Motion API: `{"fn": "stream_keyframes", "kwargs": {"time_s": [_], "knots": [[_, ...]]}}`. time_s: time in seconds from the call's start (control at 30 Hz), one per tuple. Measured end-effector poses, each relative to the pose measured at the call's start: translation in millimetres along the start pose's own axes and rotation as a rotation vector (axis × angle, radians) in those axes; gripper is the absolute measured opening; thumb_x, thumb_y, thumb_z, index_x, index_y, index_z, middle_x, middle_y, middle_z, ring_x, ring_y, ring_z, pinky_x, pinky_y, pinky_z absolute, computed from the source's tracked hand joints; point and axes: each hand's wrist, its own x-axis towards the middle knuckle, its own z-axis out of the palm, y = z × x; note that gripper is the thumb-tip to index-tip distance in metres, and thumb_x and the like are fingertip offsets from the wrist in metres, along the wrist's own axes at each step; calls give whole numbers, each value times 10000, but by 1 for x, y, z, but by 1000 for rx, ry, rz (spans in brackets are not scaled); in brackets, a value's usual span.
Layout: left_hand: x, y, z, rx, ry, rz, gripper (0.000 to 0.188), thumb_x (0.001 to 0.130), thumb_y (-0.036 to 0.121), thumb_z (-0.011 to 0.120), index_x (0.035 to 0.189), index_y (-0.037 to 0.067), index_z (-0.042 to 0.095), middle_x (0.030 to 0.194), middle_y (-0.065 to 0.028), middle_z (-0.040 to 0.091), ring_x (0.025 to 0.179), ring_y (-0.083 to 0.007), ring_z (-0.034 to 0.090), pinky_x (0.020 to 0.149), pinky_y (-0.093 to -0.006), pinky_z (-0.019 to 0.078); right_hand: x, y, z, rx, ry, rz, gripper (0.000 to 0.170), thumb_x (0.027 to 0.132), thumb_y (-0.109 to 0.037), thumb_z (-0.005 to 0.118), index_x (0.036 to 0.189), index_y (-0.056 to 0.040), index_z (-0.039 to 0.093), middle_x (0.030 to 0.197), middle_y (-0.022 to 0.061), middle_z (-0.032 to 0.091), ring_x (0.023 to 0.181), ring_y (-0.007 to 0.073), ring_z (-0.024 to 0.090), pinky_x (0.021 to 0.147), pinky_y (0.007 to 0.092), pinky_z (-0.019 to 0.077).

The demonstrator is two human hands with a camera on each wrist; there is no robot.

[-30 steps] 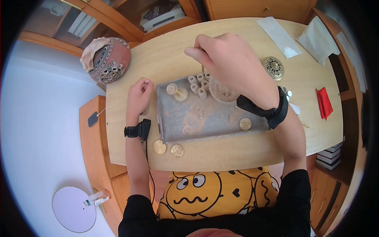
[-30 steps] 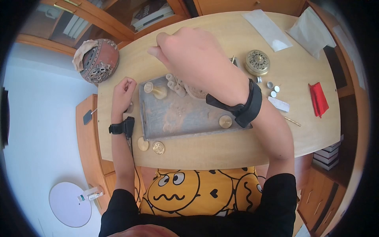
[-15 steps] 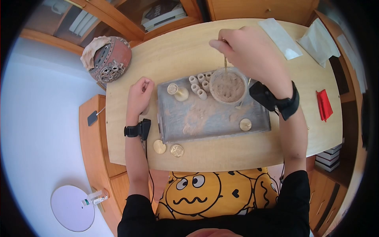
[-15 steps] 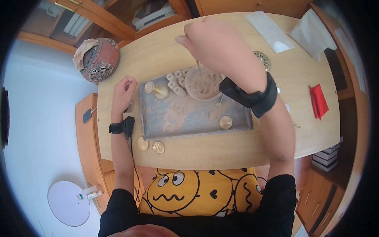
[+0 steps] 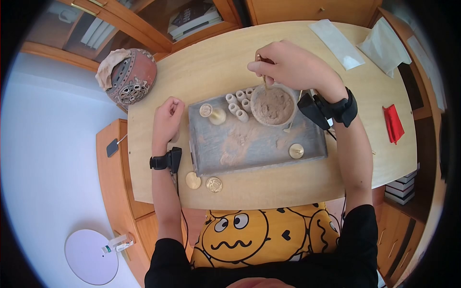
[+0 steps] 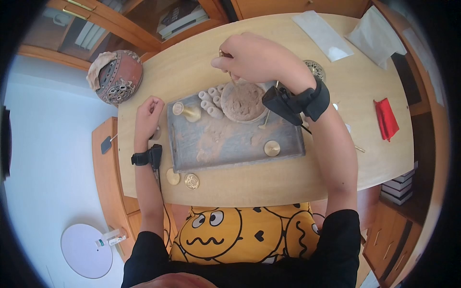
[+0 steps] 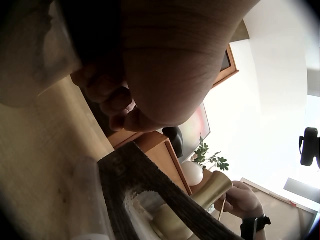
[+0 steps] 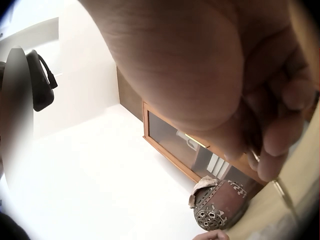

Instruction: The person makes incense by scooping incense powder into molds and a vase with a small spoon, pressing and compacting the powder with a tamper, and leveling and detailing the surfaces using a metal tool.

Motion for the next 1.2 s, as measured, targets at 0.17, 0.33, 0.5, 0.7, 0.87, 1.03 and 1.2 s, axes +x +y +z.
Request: {"fn": "stream_keyframes", "kwargs": {"time_s": [0.17, 0.33, 0.5, 0.7, 0.87, 1.03, 1.2], "knots": [[0, 1, 0, 3, 1, 14, 151, 933, 119, 598, 863, -15, 598, 575, 12, 463, 541, -52, 381, 494, -253, 311, 5, 10, 1, 127, -42, 66, 409, 970, -294, 555, 760, 48, 634, 610, 85, 619, 562, 138, 610, 559, 288, 481], [-2, 1, -1, -11, -1, -7, 149, 933, 117, 596, 861, -14, 595, 576, 12, 459, 541, -51, 381, 493, -254, 315, 11, 27, -2, 207, -5, 134, 397, 970, -307, 555, 777, 29, 639, 603, 54, 602, 563, 108, 574, 555, 264, 462], [-3, 3, -1, 12, -1, -16, 151, 935, 118, 593, 861, -14, 593, 582, 12, 464, 546, -50, 387, 496, -250, 320, 15, 43, 0, 284, -13, 184, 396, 972, -319, 549, 768, 11, 630, 606, 34, 588, 545, 96, 523, 546, 257, 435], [-3, 2, -1, 9, -6, -9, 153, 936, 120, 592, 862, -15, 592, 587, 8, 472, 550, -50, 394, 502, -247, 326, 14, 38, -5, 397, 119, 175, 377, 971, -333, 569, 778, -17, 638, 610, 7, 574, 551, 63, 493, 530, 237, 396], [-2, 1, -1, 3, -9, -19, 150, 935, 117, 592, 866, -16, 594, 586, 6, 476, 552, -50, 397, 504, -247, 328, 15, 29, -2, 461, 212, 189, 386, 942, -350, 577, 814, 2, 668, 649, 35, 641, 589, 91, 552, 590, 244, 459], [-2, 1, -1, -3, -29, -16, 158, 964, 134, 589, 867, 9, 592, 664, 66, 465, 592, -14, 380, 517, -211, 296, 14, 15, 7, 440, 272, 169, 397, 946, -365, 577, 813, -3, 670, 670, 34, 663, 591, 93, 559, 592, 248, 467], [-3, 1, -2, 9, -25, -7, 154, 961, 134, 591, 869, 11, 596, 664, 63, 471, 593, -16, 384, 518, -214, 299, 14, 3, 16, 433, 266, 108, 400, 971, -358, 580, 815, 3, 654, 669, 24, 640, 593, 73, 541, 569, 226, 445]]}}
